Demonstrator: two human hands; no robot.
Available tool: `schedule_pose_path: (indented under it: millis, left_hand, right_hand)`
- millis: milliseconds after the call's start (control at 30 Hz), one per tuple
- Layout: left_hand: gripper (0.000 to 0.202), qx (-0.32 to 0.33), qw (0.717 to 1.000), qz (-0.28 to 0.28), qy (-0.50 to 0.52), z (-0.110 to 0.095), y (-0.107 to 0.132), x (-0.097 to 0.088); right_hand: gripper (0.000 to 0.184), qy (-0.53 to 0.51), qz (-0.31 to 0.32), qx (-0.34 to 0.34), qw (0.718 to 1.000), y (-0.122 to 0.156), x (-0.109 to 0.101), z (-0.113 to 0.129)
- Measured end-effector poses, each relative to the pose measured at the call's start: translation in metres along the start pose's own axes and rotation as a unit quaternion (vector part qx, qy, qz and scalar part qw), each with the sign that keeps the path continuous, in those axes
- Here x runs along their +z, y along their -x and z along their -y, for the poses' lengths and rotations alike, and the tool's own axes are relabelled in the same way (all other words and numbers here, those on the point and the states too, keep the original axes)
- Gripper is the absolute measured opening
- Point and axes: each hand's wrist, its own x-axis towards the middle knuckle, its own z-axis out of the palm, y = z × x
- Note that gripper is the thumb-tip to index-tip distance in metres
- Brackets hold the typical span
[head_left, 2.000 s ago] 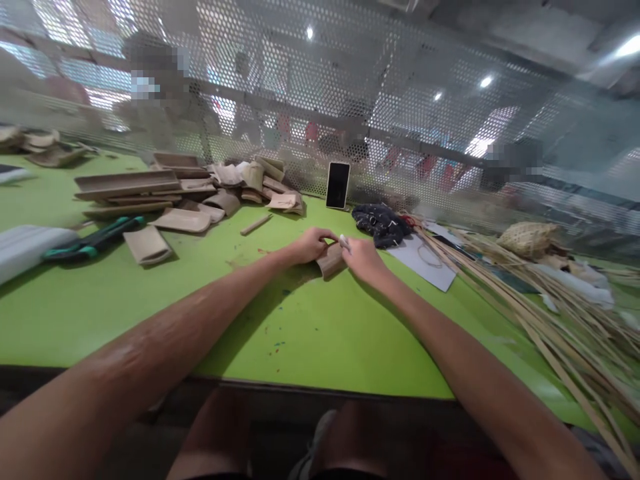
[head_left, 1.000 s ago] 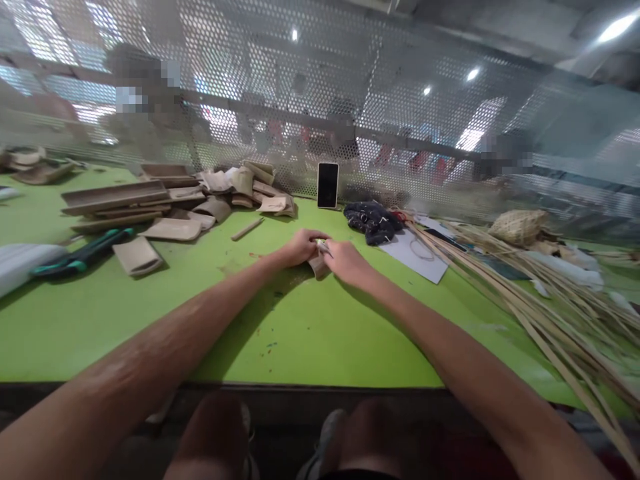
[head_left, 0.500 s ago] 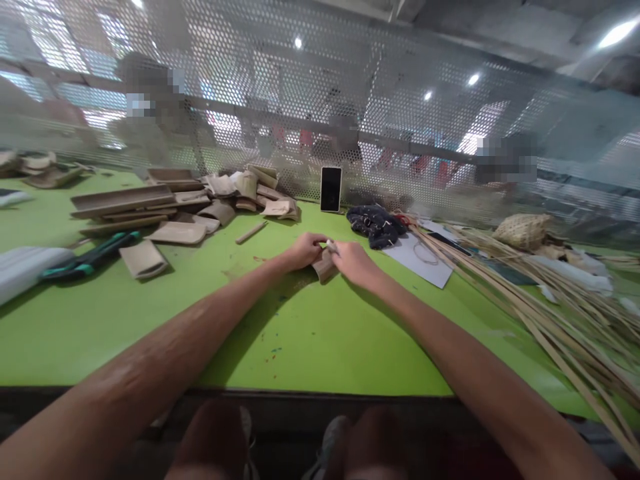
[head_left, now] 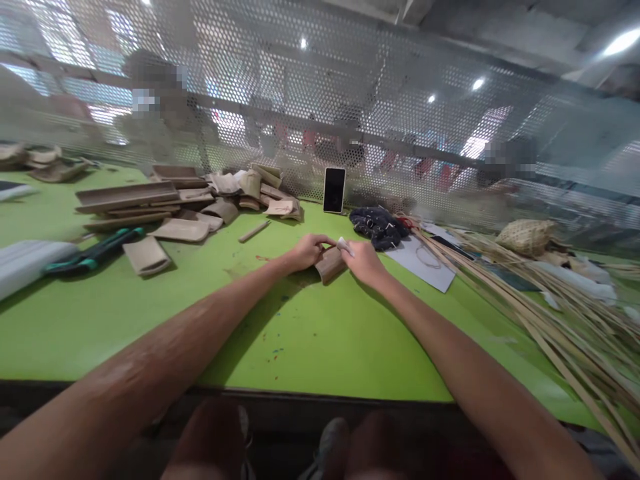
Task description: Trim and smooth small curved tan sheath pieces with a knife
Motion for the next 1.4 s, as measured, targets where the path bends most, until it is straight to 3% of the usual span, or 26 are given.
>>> schedule_pose_path:
  millis: [67, 233, 333, 433, 600, 733, 933, 1033, 1233, 1400]
  left_hand:
    - [0.057, -0.003, 1.0, 0.002, 0.003, -0.001, -0.001, 0.0]
    - [0.048, 0.025, 0.999, 0.026, 0.019, -0.004, -0.001, -0.005]
    - [0.044, 0.048, 0.998, 0.042, 0.008, -0.004, -0.001, -0.009]
    - [0.041, 0.056, 0.997, 0.046, 0.001, -0.003, -0.002, -0.011]
    - [0.037, 0.047, 0.998, 0.038, -0.026, 0.002, -0.004, -0.008]
    - [0.038, 0.044, 0.998, 0.022, -0.036, 0.0, -0.004, -0.007]
    - [0.046, 0.04, 0.998, 0.028, -0.036, -0.006, -0.002, -0.008]
    - [0.046, 0.04, 0.998, 0.026, -0.044, -0.005, -0.002, -0.008]
    - [0.04, 0.059, 0.997, 0.03, -0.027, -0.001, -0.003, -0.008]
    - [0.039, 0.057, 0.997, 0.007, -0.054, -0.002, -0.002, -0.007]
  right_hand:
    - [0.017, -0.04, 0.003, -0.015, 0.999, 0.005, 0.001, 0.008]
    - [0.022, -0.148, 0.026, -0.144, 0.978, 0.022, -0.004, 0.033]
    - [0.026, -0.168, 0.037, -0.16, 0.972, 0.027, -0.01, 0.041]
    - [0.024, -0.203, 0.032, -0.122, 0.971, 0.027, -0.014, 0.036]
    - [0.025, -0.209, -0.027, -0.006, 0.977, 0.014, -0.006, 0.007]
    - [0.017, -0.181, -0.044, 0.014, 0.982, 0.01, 0.004, -0.001]
    - [0.018, -0.199, -0.016, -0.178, 0.964, 0.031, 0.008, 0.039]
    - [0.022, -0.188, 0.005, -0.226, 0.956, 0.037, 0.006, 0.05]
    - [0.025, -0.251, -0.028, -0.114, 0.961, 0.026, 0.001, 0.026]
    - [0.019, -0.177, -0.092, 0.006, 0.98, 0.01, 0.007, -0.014]
